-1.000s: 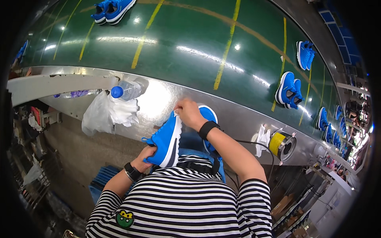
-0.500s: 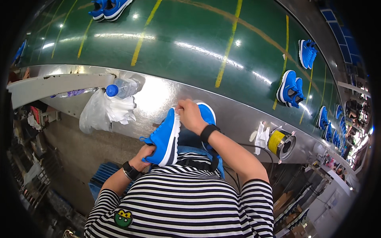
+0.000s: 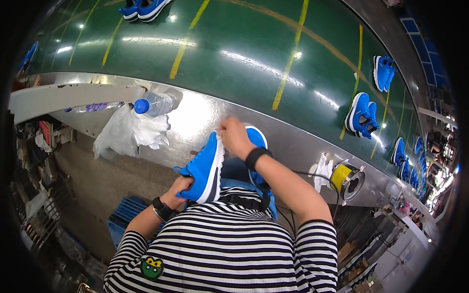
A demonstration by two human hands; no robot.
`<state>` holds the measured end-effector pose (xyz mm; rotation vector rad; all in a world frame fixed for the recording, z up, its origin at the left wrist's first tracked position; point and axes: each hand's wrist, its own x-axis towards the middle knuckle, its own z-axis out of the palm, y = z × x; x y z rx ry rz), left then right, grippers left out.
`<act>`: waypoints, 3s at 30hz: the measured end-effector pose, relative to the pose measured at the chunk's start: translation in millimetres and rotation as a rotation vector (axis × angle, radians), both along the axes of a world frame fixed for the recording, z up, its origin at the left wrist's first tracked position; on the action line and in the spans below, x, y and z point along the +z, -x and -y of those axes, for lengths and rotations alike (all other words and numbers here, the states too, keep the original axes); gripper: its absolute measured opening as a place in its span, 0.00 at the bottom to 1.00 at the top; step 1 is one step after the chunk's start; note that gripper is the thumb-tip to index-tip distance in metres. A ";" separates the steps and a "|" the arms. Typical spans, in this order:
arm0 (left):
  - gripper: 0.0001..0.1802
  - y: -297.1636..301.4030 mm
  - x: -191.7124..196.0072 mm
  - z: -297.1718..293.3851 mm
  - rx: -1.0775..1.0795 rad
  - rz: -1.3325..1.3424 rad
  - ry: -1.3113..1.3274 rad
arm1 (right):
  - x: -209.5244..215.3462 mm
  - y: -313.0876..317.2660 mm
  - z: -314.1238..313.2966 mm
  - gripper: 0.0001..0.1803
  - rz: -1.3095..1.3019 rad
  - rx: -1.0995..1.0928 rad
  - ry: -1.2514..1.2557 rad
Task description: The person wipes the exterior of blue sneakers with a white cloth on a factory assembly line. They handle the shoes one at a time, rotating them to clean the sides and soles before placing them back on the conveyor belt.
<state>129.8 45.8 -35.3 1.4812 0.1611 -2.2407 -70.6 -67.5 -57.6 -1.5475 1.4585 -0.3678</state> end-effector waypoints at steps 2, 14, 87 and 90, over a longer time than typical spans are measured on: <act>0.21 1.2 0.1 0.6 0.007 0.006 -0.016 | -5.8 -1.2 3.2 0.03 -0.011 0.018 0.009; 0.14 -0.6 -4.9 15.5 0.137 -0.052 -0.009 | 61.8 26.1 -68.3 0.03 0.374 -0.065 -0.362; 0.46 9.0 17.6 69.3 -0.741 1.012 1.618 | 35.9 71.6 -137.9 0.38 -0.126 -0.478 0.458; 0.47 15.2 18.2 67.0 -0.813 1.133 1.635 | 37.2 64.6 -138.0 0.39 -0.282 -0.457 0.501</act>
